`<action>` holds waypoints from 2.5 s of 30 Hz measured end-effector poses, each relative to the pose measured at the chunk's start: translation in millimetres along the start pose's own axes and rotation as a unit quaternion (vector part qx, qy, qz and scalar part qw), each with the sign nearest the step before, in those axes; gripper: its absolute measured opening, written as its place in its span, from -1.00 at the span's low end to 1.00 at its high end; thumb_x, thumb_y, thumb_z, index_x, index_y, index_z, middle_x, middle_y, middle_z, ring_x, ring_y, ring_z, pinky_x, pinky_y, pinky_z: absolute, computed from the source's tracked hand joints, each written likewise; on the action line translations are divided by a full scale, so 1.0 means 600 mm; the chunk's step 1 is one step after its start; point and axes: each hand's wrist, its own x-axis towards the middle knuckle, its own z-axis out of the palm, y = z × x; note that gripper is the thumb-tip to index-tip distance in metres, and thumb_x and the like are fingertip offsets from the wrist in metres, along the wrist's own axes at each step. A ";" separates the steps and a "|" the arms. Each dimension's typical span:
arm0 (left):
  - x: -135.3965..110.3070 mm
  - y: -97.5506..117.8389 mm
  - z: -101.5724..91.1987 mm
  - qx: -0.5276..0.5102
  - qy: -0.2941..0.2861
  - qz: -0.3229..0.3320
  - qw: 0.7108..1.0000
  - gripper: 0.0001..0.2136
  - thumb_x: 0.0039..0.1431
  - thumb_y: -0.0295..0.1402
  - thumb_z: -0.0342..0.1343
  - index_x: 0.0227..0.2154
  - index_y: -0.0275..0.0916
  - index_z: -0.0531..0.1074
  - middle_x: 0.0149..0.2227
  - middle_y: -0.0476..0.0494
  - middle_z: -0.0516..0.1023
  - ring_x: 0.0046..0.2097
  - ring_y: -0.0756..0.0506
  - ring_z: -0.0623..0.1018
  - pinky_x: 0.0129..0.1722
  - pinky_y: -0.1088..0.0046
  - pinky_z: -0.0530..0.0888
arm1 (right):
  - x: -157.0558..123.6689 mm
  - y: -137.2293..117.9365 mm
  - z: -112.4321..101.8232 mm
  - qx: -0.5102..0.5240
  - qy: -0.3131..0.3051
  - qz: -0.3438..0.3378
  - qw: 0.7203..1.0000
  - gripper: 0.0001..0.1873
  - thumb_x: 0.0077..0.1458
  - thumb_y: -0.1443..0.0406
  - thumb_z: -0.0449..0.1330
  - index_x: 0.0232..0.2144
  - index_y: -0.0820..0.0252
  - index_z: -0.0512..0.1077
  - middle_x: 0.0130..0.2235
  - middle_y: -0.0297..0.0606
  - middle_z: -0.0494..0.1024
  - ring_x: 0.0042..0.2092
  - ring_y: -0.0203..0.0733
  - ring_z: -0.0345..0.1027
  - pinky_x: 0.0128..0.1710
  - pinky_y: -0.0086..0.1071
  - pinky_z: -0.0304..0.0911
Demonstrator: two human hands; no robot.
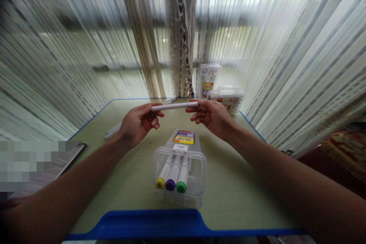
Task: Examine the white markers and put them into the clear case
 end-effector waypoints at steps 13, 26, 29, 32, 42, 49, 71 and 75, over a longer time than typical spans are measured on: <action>0.000 -0.006 0.000 0.094 0.003 0.037 0.995 -0.73 0.11 -0.32 0.29 -0.19 -0.41 0.56 -0.44 -0.12 0.62 -0.62 0.11 0.38 -0.58 0.53 0.43 | 0.002 0.009 -0.004 -0.038 -0.005 -0.044 0.998 -0.83 -0.01 0.35 0.40 -0.30 0.28 0.58 -0.42 -0.16 0.67 -0.56 -0.29 0.50 -0.63 -0.54 0.32; -0.004 -0.012 -0.004 0.242 -0.002 0.098 0.965 -0.70 0.03 -0.22 0.39 -0.30 -0.35 0.54 -0.47 -0.09 0.60 -0.63 0.08 0.41 -0.63 0.54 0.38 | 0.001 0.024 -0.005 -0.128 -0.003 -0.094 0.987 -0.61 -0.25 0.17 0.57 -0.43 0.28 0.55 -0.54 -0.17 0.62 -0.62 -0.22 0.47 -0.70 -0.47 0.28; -0.003 -0.011 -0.005 0.265 0.007 0.107 0.958 -0.73 0.04 -0.23 0.38 -0.32 -0.35 0.56 -0.46 -0.07 0.58 -0.62 0.09 0.42 -0.62 0.55 0.38 | 0.002 0.027 -0.007 -0.146 -0.008 -0.107 0.983 -0.62 -0.24 0.16 0.56 -0.44 0.29 0.56 -0.55 -0.19 0.61 -0.62 -0.25 0.46 -0.70 -0.49 0.30; -0.003 -0.011 -0.005 0.266 0.008 0.103 0.959 -0.73 0.03 -0.23 0.39 -0.32 -0.35 0.57 -0.47 -0.07 0.57 -0.61 0.09 0.42 -0.61 0.55 0.38 | 0.003 0.028 -0.009 -0.150 -0.010 -0.119 0.981 -0.62 -0.23 0.16 0.56 -0.45 0.30 0.56 -0.55 -0.22 0.61 -0.62 -0.29 0.44 -0.69 -0.51 0.30; -0.002 -0.011 -0.003 0.191 0.019 0.077 0.978 -0.72 0.05 -0.27 0.37 -0.26 -0.38 0.59 -0.37 -0.16 0.63 -0.61 0.11 0.40 -0.60 0.53 0.40 | 0.003 0.019 -0.003 -0.092 -0.004 -0.090 0.992 -0.62 -0.22 0.16 0.56 -0.42 0.30 0.58 -0.50 -0.18 0.64 -0.60 -0.30 0.46 -0.67 -0.53 0.28; -0.002 -0.007 0.000 0.139 0.022 0.059 0.988 -0.70 0.08 -0.28 0.35 -0.20 -0.40 0.59 -0.36 -0.20 0.65 -0.62 0.12 0.40 -0.58 0.53 0.42 | 0.005 0.015 -0.006 -0.069 -0.004 -0.070 0.995 -0.66 -0.15 0.18 0.52 -0.37 0.28 0.59 -0.45 -0.16 0.66 -0.58 -0.29 0.48 -0.66 -0.52 0.27; 0.000 -0.003 -0.001 0.065 0.034 0.007 0.997 -0.79 0.26 -0.40 0.11 -0.17 -0.42 0.57 -0.36 -0.28 0.66 -0.62 0.07 0.40 -0.58 0.49 0.44 | 0.008 0.010 -0.012 -0.018 -0.008 -0.020 1.000 -0.78 0.20 0.36 0.14 -0.21 0.33 0.57 -0.39 -0.09 0.68 -0.54 -0.24 0.51 -0.60 -0.47 0.34; 0.002 -0.004 -0.002 0.084 0.036 0.009 0.996 -0.77 0.29 -0.39 0.08 -0.14 -0.42 0.56 -0.36 -0.27 0.66 -0.62 0.07 0.40 -0.57 0.49 0.44 | 0.008 0.010 -0.010 -0.015 -0.002 -0.021 1.000 -0.78 0.23 0.37 0.12 -0.22 0.33 0.56 -0.41 -0.09 0.68 -0.55 -0.24 0.51 -0.62 -0.48 0.33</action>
